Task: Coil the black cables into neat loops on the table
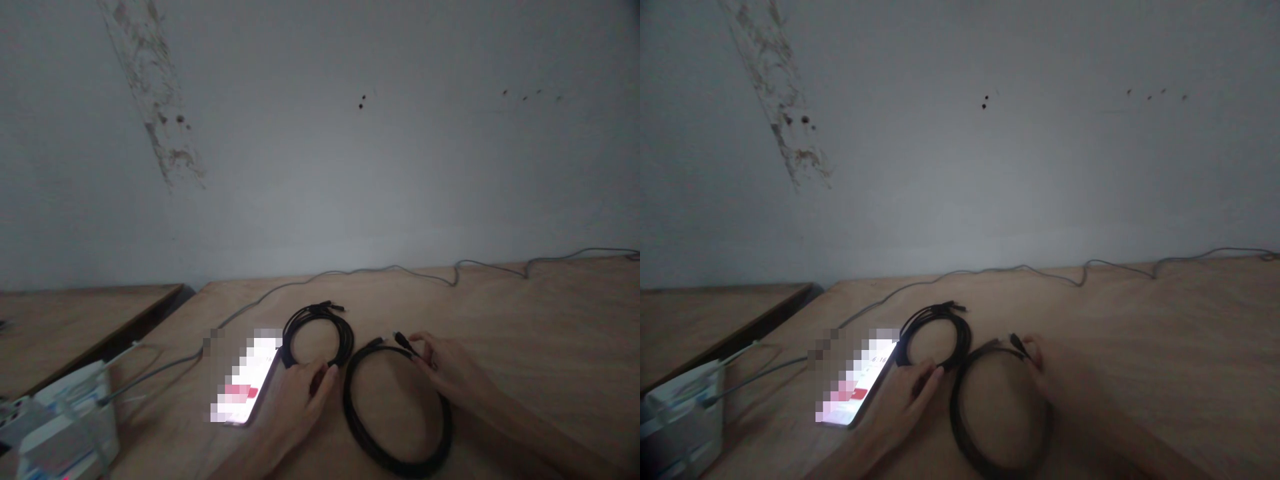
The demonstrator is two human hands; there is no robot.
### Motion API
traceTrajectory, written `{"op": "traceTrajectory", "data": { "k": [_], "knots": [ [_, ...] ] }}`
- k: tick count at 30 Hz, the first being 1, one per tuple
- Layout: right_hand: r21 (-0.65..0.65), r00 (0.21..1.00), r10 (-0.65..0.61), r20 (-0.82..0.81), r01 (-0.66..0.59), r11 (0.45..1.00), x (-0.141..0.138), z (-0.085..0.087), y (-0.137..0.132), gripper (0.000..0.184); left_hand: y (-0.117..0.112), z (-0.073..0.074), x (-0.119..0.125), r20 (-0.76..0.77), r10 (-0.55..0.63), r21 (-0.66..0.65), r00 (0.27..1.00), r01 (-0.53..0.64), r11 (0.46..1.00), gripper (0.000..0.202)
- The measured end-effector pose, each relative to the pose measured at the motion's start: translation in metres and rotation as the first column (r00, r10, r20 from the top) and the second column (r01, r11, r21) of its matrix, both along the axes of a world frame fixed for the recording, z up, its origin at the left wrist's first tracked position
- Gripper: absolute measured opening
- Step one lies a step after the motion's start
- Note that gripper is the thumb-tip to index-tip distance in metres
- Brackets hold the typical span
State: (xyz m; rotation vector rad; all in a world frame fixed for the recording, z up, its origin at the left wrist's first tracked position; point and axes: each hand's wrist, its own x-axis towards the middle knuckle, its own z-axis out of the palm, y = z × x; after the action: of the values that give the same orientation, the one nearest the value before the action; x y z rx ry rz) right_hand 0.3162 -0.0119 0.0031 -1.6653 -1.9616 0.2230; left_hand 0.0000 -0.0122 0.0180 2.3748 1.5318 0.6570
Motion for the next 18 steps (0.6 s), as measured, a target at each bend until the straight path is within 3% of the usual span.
{"op": "traceTrajectory", "data": {
  "k": [3, 8, 14, 18],
  "knots": [
    [0.044, 0.999, 0.006, 0.049, -0.008, 0.999, 0.005, 0.001, 0.000, 0.036, 0.000, 0.000, 0.001, 0.020, -0.012, 0.008, 1.000, 0.012, 1.000, 0.034],
    [0.070, 0.958, 0.258, 0.127, -0.268, 0.961, 0.007, -0.002, -0.028, 0.036, 0.000, 0.003, 0.002, 0.048, -0.099, 0.102, 0.994, 0.094, 0.990, 0.019],
    [-0.014, 0.823, 0.545, 0.159, -0.550, 0.835, 0.003, -0.012, -0.051, 0.054, 0.002, 0.000, 0.001, 0.022, -0.125, 0.223, 0.992, 0.117, 0.968, 0.013],
    [-0.082, 0.800, 0.586, 0.126, -0.581, 0.810, -0.008, -0.004, -0.052, 0.034, 0.009, -0.012, -0.003, -0.060, -0.046, 0.232, 0.997, 0.059, 0.971, 0.026]
  ]
}}
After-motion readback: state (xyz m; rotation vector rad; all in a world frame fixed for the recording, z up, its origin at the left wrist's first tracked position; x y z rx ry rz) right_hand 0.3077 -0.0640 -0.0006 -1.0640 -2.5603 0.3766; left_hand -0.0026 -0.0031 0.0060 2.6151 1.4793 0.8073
